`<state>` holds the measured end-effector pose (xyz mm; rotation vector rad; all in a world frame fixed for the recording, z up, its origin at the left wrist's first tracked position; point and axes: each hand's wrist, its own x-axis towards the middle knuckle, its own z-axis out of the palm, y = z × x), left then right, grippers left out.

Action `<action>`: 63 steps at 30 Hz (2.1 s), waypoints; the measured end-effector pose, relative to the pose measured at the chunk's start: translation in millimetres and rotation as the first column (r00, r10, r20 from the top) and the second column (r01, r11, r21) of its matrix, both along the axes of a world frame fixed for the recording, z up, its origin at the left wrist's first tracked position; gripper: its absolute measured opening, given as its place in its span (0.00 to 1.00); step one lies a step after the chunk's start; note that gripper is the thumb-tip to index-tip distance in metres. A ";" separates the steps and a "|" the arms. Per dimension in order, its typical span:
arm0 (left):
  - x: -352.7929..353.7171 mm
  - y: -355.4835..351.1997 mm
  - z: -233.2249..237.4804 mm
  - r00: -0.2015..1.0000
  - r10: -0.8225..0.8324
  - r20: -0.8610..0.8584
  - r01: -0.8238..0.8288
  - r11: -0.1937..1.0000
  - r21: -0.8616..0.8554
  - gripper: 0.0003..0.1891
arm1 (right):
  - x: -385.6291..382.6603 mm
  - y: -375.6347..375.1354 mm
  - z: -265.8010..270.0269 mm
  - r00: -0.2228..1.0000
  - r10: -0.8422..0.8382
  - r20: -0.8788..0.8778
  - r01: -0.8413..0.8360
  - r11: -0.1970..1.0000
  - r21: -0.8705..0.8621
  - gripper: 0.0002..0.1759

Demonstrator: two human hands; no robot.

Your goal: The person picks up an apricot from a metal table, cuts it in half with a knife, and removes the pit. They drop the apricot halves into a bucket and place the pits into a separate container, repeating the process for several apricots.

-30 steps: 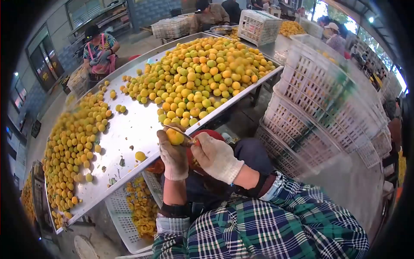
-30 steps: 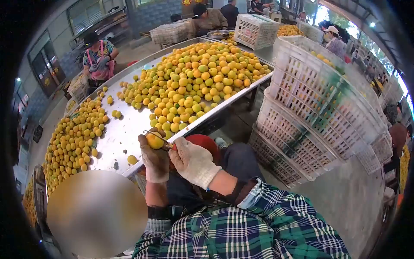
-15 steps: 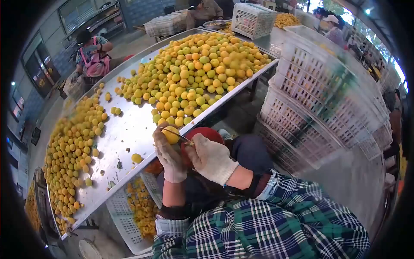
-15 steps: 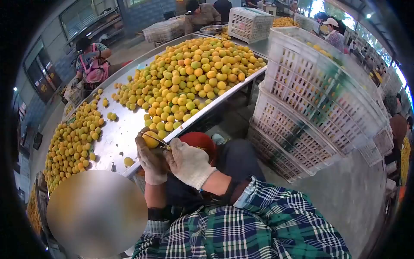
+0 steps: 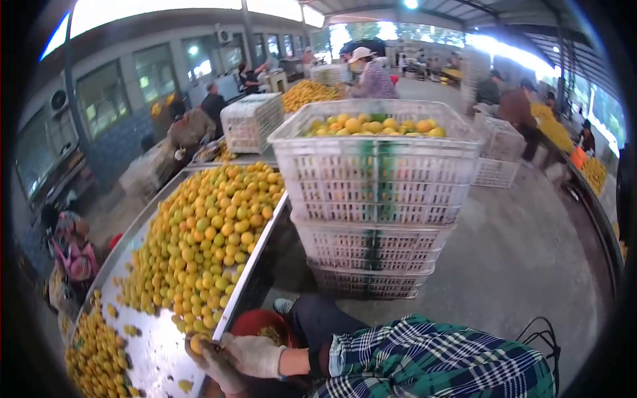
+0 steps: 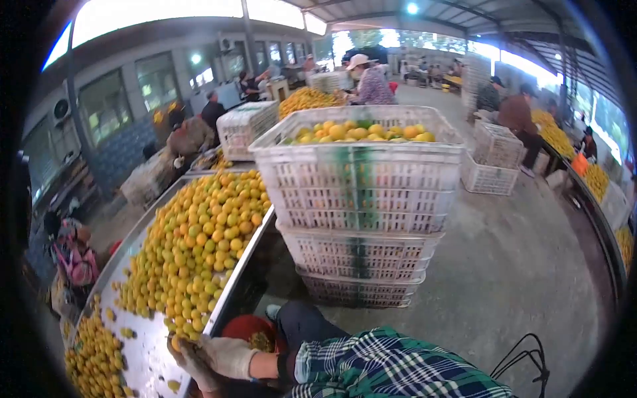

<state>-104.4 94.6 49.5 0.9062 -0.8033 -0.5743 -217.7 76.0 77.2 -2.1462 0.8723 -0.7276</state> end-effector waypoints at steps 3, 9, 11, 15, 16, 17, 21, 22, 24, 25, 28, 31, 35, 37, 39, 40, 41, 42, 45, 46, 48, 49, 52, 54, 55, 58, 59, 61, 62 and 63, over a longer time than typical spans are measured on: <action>21.1 -1.9 -15.0 0.996 -0.081 -0.032 0.081 0.997 -0.010 0.28 | -5.7 1.7 28.2 0.996 0.045 -0.077 -0.040 0.997 0.060 0.20; -14.9 4.5 24.5 0.992 0.116 0.044 -0.119 0.991 0.066 0.27 | -9.7 9.9 17.2 0.999 -0.021 -0.038 0.018 0.997 -0.080 0.18; -16.8 3.7 23.1 0.992 0.088 0.087 -0.091 0.995 0.034 0.28 | -18.4 10.0 26.1 1.000 -0.018 0.001 0.018 1.000 0.023 0.17; -16.2 4.9 18.2 0.985 0.016 0.174 -0.017 1.000 0.006 0.34 | -27.5 5.2 34.4 1.000 -0.004 0.004 0.003 0.988 0.154 0.18; -18.1 3.9 19.9 0.982 0.008 0.186 -0.010 1.000 0.011 0.34 | -28.1 2.3 33.4 1.000 0.006 -0.006 -0.004 0.985 0.172 0.19; -19.9 3.6 22.7 0.987 -0.010 0.161 0.004 0.999 0.034 0.34 | -28.9 1.9 32.7 1.000 -0.001 0.005 0.000 0.986 0.168 0.19; -19.5 0.4 18.4 0.996 -0.088 -0.022 0.089 0.996 0.016 0.34 | -36.5 11.2 37.7 0.997 -0.027 -0.066 0.035 0.993 0.115 0.18; -18.2 -1.3 12.8 0.990 -0.112 -0.086 0.111 0.994 -0.017 0.33 | -34.4 10.7 28.1 0.997 -0.046 -0.059 0.050 0.996 0.080 0.18; -15.2 -3.4 6.1 0.961 -0.194 -0.199 0.201 0.979 0.017 0.33 | -29.4 8.9 10.6 0.996 -0.078 -0.040 0.079 0.997 0.023 0.17; -14.7 -3.4 4.7 0.939 -0.232 -0.255 0.248 0.968 0.032 0.32 | -26.5 7.7 2.3 0.995 -0.094 -0.028 0.094 0.996 0.003 0.17; -40.4 -4.4 29.3 0.907 -0.193 -0.373 0.208 0.978 0.001 0.30 | -24.0 2.0 -5.8 0.993 -0.117 0.002 0.116 0.993 -0.032 0.16; -27.8 -5.5 26.8 0.985 -0.161 0.056 0.155 0.983 0.096 0.28 | -33.1 -1.7 16.1 0.993 -0.117 -0.002 0.117 0.993 0.019 0.16; -36.5 -5.4 32.5 0.993 -0.059 -0.105 0.068 0.994 0.086 0.27 | -32.9 -3.6 24.7 0.994 -0.105 -0.022 0.105 0.994 0.027 0.16; -33.2 -3.4 31.2 0.995 -0.090 -0.037 0.093 0.992 0.090 0.28 | -30.6 -0.4 21.0 0.996 -0.090 -0.017 0.090 0.996 -0.013 0.16; -29.0 -1.1 25.9 0.989 -0.131 -0.061 0.135 0.988 0.071 0.28 | -28.0 0.8 4.6 0.993 -0.121 -0.007 0.119 0.984 -0.133 0.16; -27.8 -2.8 22.1 0.980 -0.159 -0.117 0.166 0.985 0.046 0.28 | -27.1 0.8 -3.4 0.991 -0.137 0.001 0.135 0.972 -0.194 0.16; -26.5 -4.5 19.7 0.967 -0.190 -0.172 0.196 0.981 0.017 0.29 | -26.5 1.0 -10.1 0.990 -0.143 -0.021 0.137 0.974 -0.183 0.15; -24.0 -5.3 19.4 0.973 -0.182 -0.139 0.196 0.976 0.095 0.30 | -26.1 0.5 -15.9 0.988 -0.150 -0.042 0.140 0.975 -0.174 0.15; -17.9 -6.6 22.4 0.986 -0.168 0.012 0.160 0.958 0.237 0.32 | -31.6 -1.5 -7.3 0.989 -0.151 0.003 0.150 0.981 -0.123 0.15; -17.0 -8.8 19.2 0.982 -0.166 0.092 0.142 0.964 0.224 0.32 | -35.4 -2.3 -1.2 0.988 -0.151 0.034 0.153 0.983 -0.100 0.15; -17.6 -9.4 15.3 0.977 -0.149 0.150 0.122 0.977 0.176 0.32 | -36.4 -7.3 11.2 0.991 -0.132 -0.034 0.129 0.990 -0.062 0.15; -19.8 -7.8 16.8 0.982 -0.137 0.129 0.118 0.983 0.143 0.32 | -35.8 -8.7 14.3 0.990 -0.122 -0.066 0.119 0.992 -0.043 0.15; -17.3 -9.3 9.0 0.992 -0.120 0.040 0.118 0.992 0.037 0.30 | -32.7 -4.3 9.5 0.993 -0.097 -0.069 0.093 0.994 -0.050 0.16; -15.0 -7.6 6.4 0.994 -0.110 -0.007 0.110 0.991 0.070 0.27 | -29.7 0.0 0.1 0.990 -0.117 -0.082 0.108 0.988 -0.109 0.16; -18.8 -5.7 11.3 0.996 -0.084 -0.004 0.084 0.991 0.106 0.25 | -29.9 1.7 -3.1 0.988 -0.127 -0.088 0.114 0.984 -0.136 0.16; -31.7 -8.2 23.5 1.000 -0.018 0.025 0.012 0.973 0.230 0.24 | -34.5 1.0 -5.8 0.981 -0.162 -0.104 0.146 0.979 -0.145 0.15; -19.9 -14.9 11.5 0.995 -0.074 -0.067 0.087 0.971 0.224 0.25 | -34.5 -0.4 -6.7 0.984 -0.157 -0.089 0.144 0.979 -0.145 0.15; -10.8 -18.8 -0.8 0.996 -0.092 0.004 0.089 0.974 0.207 0.27 | -36.3 -3.2 -8.4 0.987 -0.150 -0.060 0.141 0.980 -0.144 0.15; -11.3 -17.7 -0.4 0.985 -0.052 0.166 0.020 0.981 0.191 0.27 | -37.1 -4.0 -9.0 0.987 -0.157 -0.024 0.146 0.955 -0.260 0.15; -11.6 -15.6 0.5 0.947 -0.009 0.322 -0.047 0.985 0.164 0.28 | -37.3 -4.3 -9.5 0.987 -0.159 0.013 0.152 0.916 -0.370 0.15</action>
